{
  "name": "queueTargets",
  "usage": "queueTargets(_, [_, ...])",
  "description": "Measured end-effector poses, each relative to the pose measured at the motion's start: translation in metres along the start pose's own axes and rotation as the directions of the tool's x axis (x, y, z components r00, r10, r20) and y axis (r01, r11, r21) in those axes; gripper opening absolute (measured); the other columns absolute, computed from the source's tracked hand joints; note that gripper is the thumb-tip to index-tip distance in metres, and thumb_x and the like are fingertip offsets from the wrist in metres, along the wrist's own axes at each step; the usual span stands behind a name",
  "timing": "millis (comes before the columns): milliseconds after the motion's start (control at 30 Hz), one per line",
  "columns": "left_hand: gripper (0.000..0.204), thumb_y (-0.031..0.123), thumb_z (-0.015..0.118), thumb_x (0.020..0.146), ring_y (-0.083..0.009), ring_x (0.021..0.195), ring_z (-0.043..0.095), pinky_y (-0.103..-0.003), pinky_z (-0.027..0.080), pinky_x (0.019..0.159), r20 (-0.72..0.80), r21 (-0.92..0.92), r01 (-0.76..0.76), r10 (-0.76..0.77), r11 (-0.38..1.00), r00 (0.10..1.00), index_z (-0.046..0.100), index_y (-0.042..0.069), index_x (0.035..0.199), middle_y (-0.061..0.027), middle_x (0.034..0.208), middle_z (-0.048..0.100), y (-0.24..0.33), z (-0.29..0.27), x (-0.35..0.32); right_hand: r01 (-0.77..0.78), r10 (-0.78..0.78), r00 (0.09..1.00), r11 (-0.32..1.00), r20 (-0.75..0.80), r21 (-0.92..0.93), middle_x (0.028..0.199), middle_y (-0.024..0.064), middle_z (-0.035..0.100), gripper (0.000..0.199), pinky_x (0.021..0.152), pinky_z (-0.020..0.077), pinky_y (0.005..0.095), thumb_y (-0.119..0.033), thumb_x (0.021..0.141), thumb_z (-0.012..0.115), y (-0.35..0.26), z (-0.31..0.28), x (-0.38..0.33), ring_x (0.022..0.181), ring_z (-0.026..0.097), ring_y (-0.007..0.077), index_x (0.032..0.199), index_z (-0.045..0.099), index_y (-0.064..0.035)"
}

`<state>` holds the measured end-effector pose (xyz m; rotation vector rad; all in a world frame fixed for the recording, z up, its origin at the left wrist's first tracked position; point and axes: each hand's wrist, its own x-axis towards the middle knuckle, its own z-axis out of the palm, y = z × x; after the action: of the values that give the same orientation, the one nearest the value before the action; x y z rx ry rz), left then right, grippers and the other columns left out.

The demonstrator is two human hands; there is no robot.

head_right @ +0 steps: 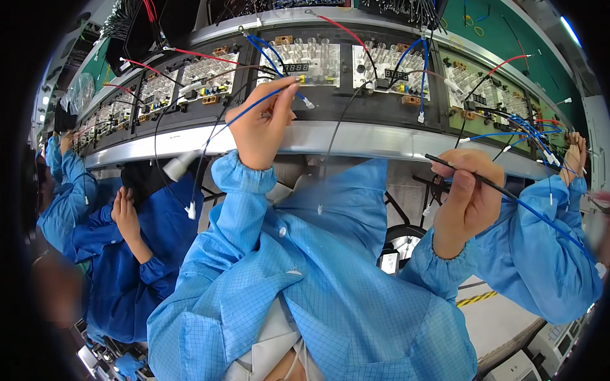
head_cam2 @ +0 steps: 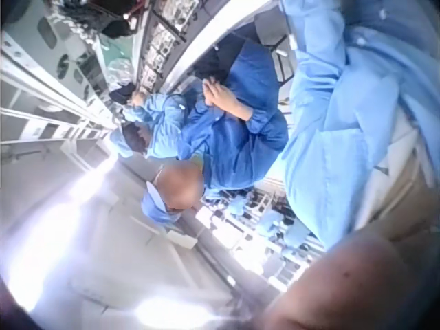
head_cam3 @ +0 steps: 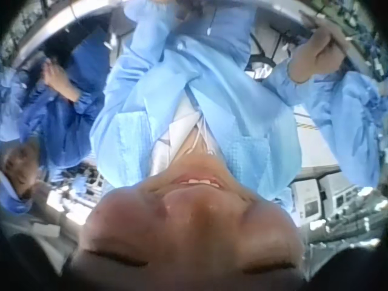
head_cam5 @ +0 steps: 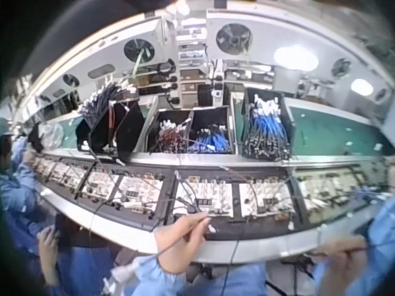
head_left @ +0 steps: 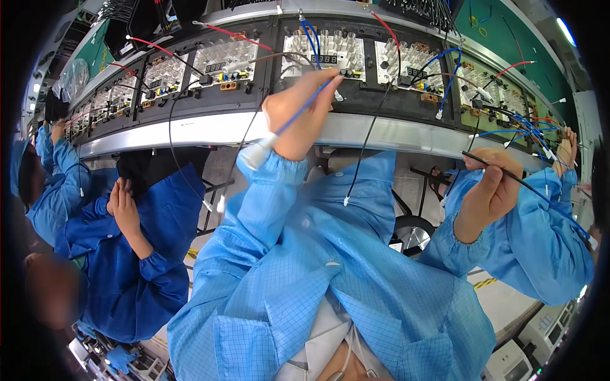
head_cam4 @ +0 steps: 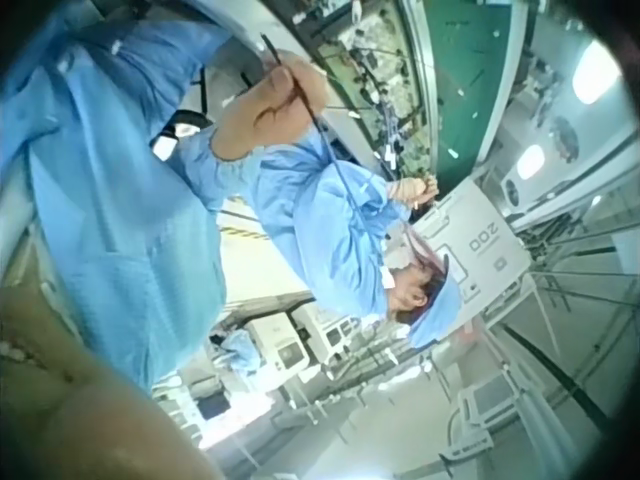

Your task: Connecting test probes and cables to multiple printed circuit boards on a testing rack to verify functionality.

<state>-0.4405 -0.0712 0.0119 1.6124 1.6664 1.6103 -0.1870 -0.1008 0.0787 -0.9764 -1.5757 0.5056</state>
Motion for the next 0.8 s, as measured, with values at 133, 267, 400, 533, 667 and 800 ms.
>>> queueTargets(133, [0.008, 0.015, 0.074, 0.08, -0.0162, 0.05, 0.063, -0.027, 0.046, 0.045, -0.085, 0.133, -0.043, 0.054, 0.99, 0.995, 0.07, 0.011, 0.087, -0.008, 0.058, 0.063, -0.012, 0.011, 0.01, -0.012, 0.01, 0.999, 0.999, 0.041, 0.036, 0.082, 0.0163, 0.061, 0.022, 0.058, 0.0455, 0.0259, -0.02, 0.098, 0.049, 0.004, -0.001, 0.001, 0.062, 0.053, 0.0151, 0.095, 0.051, 0.0017])
queueTargets(267, [0.01, 0.018, 0.074, 0.079, -0.0186, 0.05, 0.064, -0.027, 0.045, 0.045, -0.06, 0.181, -0.048, 0.06, 0.982, 0.996, 0.07, 0.012, 0.086, -0.0065, 0.056, 0.062, -0.017, 0.016, 0.011, 0.02, -0.025, 0.998, 0.997, 0.063, 0.079, 0.081, 0.0157, 0.06, 0.021, 0.056, 0.0459, 0.026, -0.018, 0.097, 0.05, 0.016, -0.002, -0.002, 0.061, 0.054, 0.0161, 0.095, 0.051, 0.0028])
queueTargets(400, [0.011, 0.02, 0.074, 0.079, -0.0206, 0.05, 0.064, -0.028, 0.046, 0.045, -0.047, 0.201, -0.038, 0.048, 0.979, 0.998, 0.071, 0.012, 0.086, -0.0078, 0.058, 0.063, -0.021, 0.02, 0.012, 0.009, -0.022, 0.996, 0.99, 0.089, 0.14, 0.079, 0.0154, 0.059, 0.021, 0.056, 0.0475, 0.0264, -0.016, 0.096, 0.052, 0.024, -0.002, -0.003, 0.063, 0.057, 0.0189, 0.095, 0.05, 0.0042])
queueTargets(533, [0.014, 0.023, 0.076, 0.077, -0.0229, 0.049, 0.062, -0.029, 0.044, 0.045, -0.058, 0.288, -0.049, 0.069, 0.956, 0.996, 0.071, 0.014, 0.086, -0.0081, 0.058, 0.063, -0.03, 0.023, 0.01, 0.006, -0.023, 0.996, 0.981, 0.083, 0.196, 0.074, 0.0148, 0.058, 0.022, 0.054, 0.0469, 0.0268, -0.018, 0.095, 0.055, 0.027, 0.0, -0.002, 0.061, 0.056, 0.0196, 0.094, 0.05, 0.0036])
queueTargets(667, [0.013, 0.025, 0.076, 0.078, -0.0216, 0.048, 0.061, -0.028, 0.043, 0.044, -0.047, 0.319, -0.013, 0.029, 0.948, 0.998, 0.072, 0.015, 0.086, -0.008, 0.057, 0.062, -0.028, 0.023, 0.011, 0.012, -0.056, 0.991, 0.944, 0.124, 0.331, 0.073, 0.0151, 0.06, 0.022, 0.058, 0.0489, 0.0272, -0.017, 0.093, 0.059, 0.038, -0.003, -0.001, 0.063, 0.059, 0.0194, 0.092, 0.053, 0.004])
queueTargets(800, [0.013, 0.013, 0.071, 0.085, -0.0033, 0.048, 0.055, -0.018, 0.039, 0.043, 0.016, 0.308, -0.039, 0.035, 0.951, 0.999, 0.072, 0.005, 0.095, -0.0007, 0.055, 0.058, -0.029, 0.026, 0.013, 0.017, -0.072, 0.986, 0.941, 0.151, 0.339, 0.068, 0.0129, 0.06, 0.023, 0.056, 0.0482, 0.0274, -0.019, 0.092, 0.06, 0.042, -0.004, 0.002, 0.061, 0.059, 0.0195, 0.089, 0.055, 0.0035])
